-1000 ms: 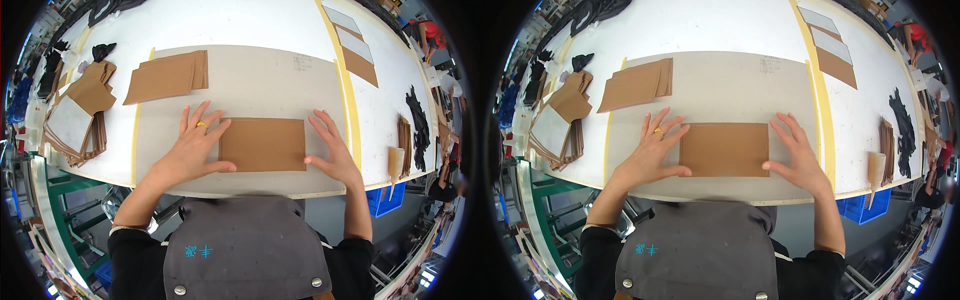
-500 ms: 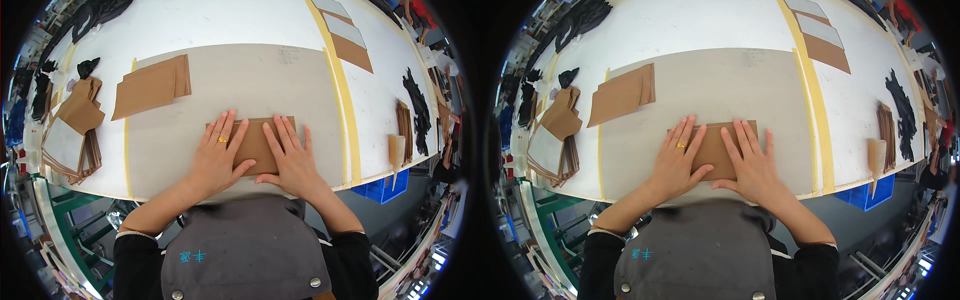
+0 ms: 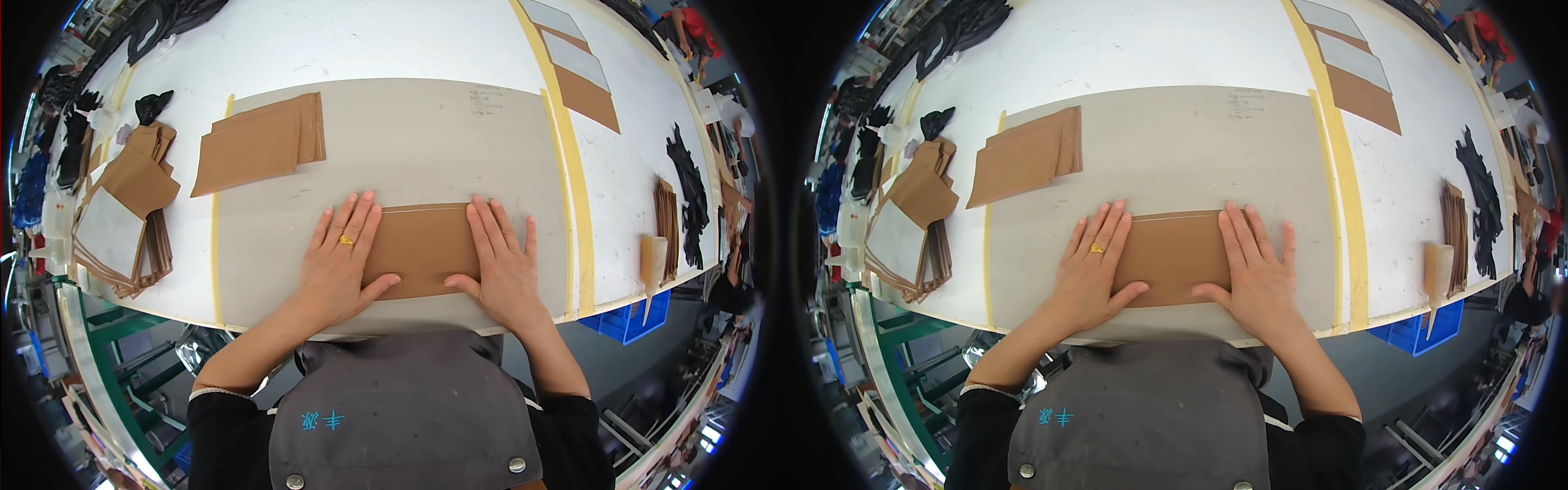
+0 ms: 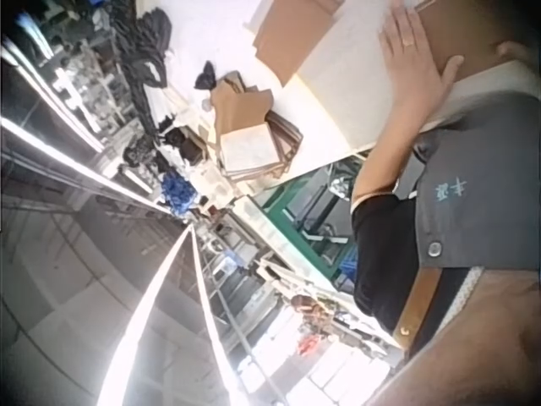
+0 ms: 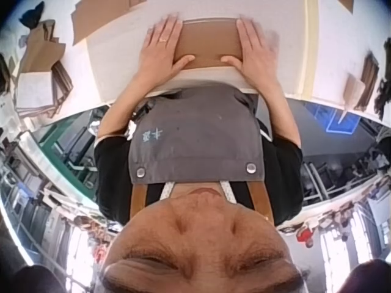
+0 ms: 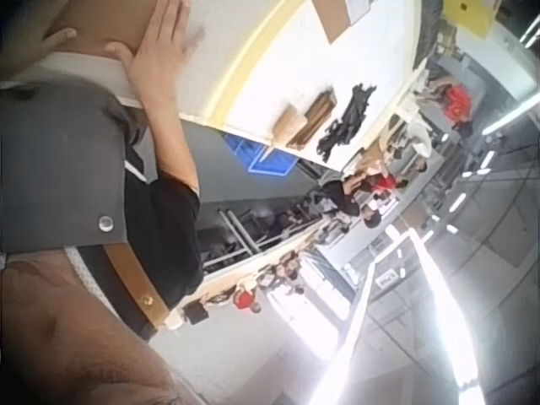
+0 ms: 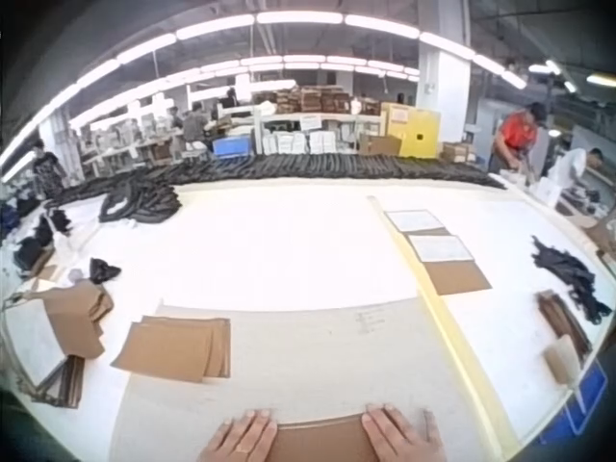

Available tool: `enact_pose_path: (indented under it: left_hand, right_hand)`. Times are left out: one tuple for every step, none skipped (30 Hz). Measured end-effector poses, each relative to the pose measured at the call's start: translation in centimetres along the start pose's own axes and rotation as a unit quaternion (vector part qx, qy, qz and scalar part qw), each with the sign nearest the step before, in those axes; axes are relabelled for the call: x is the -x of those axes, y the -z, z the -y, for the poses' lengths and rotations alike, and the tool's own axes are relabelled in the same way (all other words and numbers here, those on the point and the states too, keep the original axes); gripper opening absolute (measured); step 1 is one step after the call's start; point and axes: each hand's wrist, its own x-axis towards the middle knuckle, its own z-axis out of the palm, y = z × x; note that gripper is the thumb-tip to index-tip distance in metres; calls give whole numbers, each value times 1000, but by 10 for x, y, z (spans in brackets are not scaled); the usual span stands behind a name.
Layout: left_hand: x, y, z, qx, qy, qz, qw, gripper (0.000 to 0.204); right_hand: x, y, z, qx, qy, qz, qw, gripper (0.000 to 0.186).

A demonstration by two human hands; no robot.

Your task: The recorder is folding leather pieces and applying glue to the edges in a workshop setting.

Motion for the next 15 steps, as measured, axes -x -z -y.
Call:
enact_pose_path:
  left_hand:
    - [3,1,5,-16,11,4,1000,92]
    - [6,5,7,-20,18,1,1000,92]
    - [10,10,9,-26,22,15,999,93]
    - [15,15,12,-33,30,28,999,95]
    - [21,18,11,-50,54,16,997,95]
    - [22,14,11,-30,42,20,998,96]
    - [18,11,13,-10,26,17,999,97]
    - [14,9,14,-4,19,14,1000,96]
    - [12,5,14,4,14,11,1000,95]
    - [13,1,15,8,6,5,1000,95]
    - [14,-1,16,14,-5,0,1000,96]
    - [17,3,15,2,12,-15,1000,96]
    - [19,6,13,-8,20,-19,1000,93]
    - [19,9,11,-15,25,-20,999,91]
    - [15,12,4,-18,32,-28,999,91]
  right_hand:
    - [0,0,-3,-10,-10,19,1000,96]
    - [0,1,-4,-11,-2,16,1000,96]
    - [-1,1,-5,2,-3,14,1000,94]
    - [-1,1,-7,15,0,10,1000,92]
    - [-1,5,-6,4,-4,25,1000,90]
    - [-2,8,-6,-8,2,37,999,87]
    - [-1,9,-8,-9,-3,46,999,87]
    - [3,10,-11,-7,-10,52,999,88]
    - [5,9,-15,-5,-1,49,999,88]
    - [10,9,-18,-3,5,50,999,88]
    - [13,10,-17,-13,19,33,999,87]
    - [17,11,-18,-23,26,20,999,87]
    - [19,16,-17,-21,48,9,999,87]
    - [24,21,-12,-58,66,35,996,88]
    - [32,23,-7,-93,79,65,990,89]
